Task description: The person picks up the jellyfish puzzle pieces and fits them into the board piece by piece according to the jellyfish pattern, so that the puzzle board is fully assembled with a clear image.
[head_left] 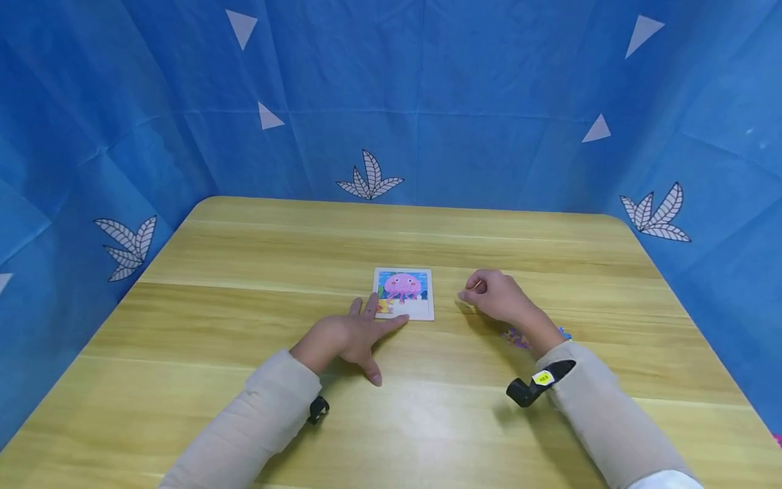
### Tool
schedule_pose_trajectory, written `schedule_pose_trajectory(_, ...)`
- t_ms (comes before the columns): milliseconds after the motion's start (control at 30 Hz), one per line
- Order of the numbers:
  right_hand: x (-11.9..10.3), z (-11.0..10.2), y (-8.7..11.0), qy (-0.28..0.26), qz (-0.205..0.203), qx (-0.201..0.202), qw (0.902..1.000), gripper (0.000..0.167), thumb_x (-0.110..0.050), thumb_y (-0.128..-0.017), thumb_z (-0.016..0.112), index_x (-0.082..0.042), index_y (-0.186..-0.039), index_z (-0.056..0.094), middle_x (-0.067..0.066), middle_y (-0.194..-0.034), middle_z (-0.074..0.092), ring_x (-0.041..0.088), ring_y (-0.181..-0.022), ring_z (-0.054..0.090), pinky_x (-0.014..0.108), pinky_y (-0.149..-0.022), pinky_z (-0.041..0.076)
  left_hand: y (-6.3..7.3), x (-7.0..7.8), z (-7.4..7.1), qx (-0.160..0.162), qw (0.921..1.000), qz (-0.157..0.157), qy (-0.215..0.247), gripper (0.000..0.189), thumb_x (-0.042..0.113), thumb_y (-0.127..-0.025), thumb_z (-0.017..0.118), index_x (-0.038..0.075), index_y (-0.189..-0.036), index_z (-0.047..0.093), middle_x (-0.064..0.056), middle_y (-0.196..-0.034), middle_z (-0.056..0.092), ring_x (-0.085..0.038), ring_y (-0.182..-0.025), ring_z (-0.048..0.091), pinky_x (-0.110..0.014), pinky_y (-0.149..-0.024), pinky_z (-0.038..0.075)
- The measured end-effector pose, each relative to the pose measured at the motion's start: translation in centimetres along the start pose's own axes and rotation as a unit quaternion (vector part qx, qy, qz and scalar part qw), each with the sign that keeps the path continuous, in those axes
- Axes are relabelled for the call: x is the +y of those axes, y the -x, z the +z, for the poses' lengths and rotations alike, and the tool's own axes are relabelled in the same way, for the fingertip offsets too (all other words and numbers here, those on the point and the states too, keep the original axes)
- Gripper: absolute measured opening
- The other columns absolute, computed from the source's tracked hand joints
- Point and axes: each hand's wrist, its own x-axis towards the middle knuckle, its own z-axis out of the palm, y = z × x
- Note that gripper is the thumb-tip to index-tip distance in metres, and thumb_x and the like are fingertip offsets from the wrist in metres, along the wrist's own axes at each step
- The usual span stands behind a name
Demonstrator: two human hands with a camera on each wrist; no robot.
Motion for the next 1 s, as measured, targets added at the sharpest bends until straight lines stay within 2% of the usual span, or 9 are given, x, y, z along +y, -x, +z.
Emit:
schedule_pose_trajectory(267,1.3,-1.4,1.2,0.007,-0.024,-0.013,0.9996,0.019,-0.02,-0.094,0.068,-0.001,-0.098,0.067,0.007,-0.087,0.064,0.021,-0.078,0.058,0.038,-0.07,0.048,0.0,0.0,-0.2,-0.002,1.0,-0.002,0.002,0.111,0.045,-0.072,0.086,0.042,-0.158,0.015,-0.018,-0.162,-0.014,-0.041,-0.147,-0.008,-0.065,-0.105,0.028)
schedule_pose_trajectory(500,2.4,-2.1,2.6,0.01,-0.018,-0.02,0.9996,0.018,-0.021,-0.092,0.071,-0.004,-0.093,0.067,0.004,-0.083,0.063,0.019,-0.073,0.056,0.035,-0.068,0.047,0.0,0.2,-0.4,-0.006,1.0,-0.003,-0.004,0.111,0.046,-0.072,0.086,0.043,-0.158,0.015,-0.017,-0.162,-0.014,-0.041,-0.147,-0.007,-0.065,-0.104,0.029)
schedule_pose_trajectory(667,2.9,-2.5,3.6,0.011,-0.019,-0.028,0.9994,0.019,-0.022,-0.089,0.075,-0.005,-0.091,0.067,0.002,-0.081,0.064,0.016,-0.072,0.057,0.035,-0.067,0.047,0.0,0.2,-0.3,-0.007,1.0,-0.006,-0.001,0.111,0.046,-0.072,0.086,0.043,-0.157,0.015,-0.018,-0.162,-0.014,-0.041,-0.147,-0.008,-0.065,-0.106,0.026)
schedule_pose_trajectory(1000,3.6,-3.2,5.6,-0.025,-0.002,-0.076,0.9968,0.028,-0.017,-0.085,0.079,0.001,-0.1,0.064,0.004,-0.086,0.063,0.017,-0.074,0.059,0.034,-0.069,0.05,-0.1,0.2,-0.1,-0.004,1.0,-0.005,-0.002,0.111,0.045,-0.071,0.086,0.042,-0.158,0.017,-0.019,-0.162,-0.012,-0.042,-0.147,-0.005,-0.064,-0.108,0.024)
